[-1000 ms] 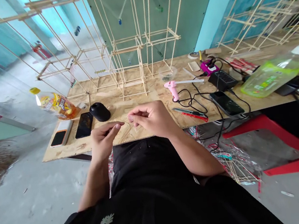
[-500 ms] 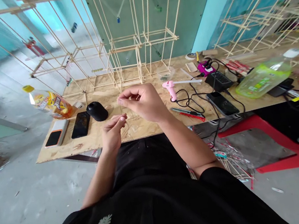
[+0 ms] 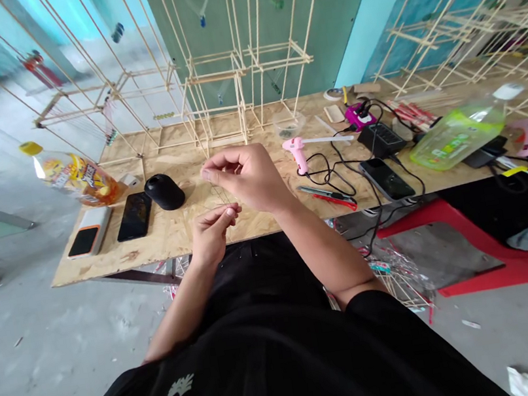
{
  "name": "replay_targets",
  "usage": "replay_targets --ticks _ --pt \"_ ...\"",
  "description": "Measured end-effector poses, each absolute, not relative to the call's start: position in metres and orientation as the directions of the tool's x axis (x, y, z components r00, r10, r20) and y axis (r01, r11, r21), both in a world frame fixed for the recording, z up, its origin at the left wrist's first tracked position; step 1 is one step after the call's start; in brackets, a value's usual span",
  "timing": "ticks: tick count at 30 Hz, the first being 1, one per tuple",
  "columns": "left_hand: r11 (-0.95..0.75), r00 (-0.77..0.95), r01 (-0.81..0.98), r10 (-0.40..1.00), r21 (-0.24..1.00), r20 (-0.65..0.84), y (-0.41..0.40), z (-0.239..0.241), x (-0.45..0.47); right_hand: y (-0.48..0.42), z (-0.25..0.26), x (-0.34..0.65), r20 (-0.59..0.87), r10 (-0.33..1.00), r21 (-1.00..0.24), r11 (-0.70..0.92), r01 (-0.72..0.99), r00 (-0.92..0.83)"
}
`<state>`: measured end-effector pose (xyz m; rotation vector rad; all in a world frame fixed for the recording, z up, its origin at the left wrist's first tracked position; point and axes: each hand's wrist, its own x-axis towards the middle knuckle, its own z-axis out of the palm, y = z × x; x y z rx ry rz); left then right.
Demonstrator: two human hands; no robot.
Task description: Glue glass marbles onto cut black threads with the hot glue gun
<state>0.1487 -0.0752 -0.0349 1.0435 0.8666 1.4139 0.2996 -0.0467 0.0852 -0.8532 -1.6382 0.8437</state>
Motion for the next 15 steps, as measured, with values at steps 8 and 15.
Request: replay_targets --ticks 8,15 --pt "-0.115 0.007 -0.342 0.992 0.933 0.125 -0.076 -0.041 0.143 -0.039 0.074 0.307 0.443 0.875 -0.896 0.441 -0.056 -0.194" --pt "-0.078 0.009 -0.345 0.996 0.935 0.086 -0.078 -0.039 0.137 -0.042 0.057 0.31 0.242 0.951 -0.94 0.182 -0.288 -0.19"
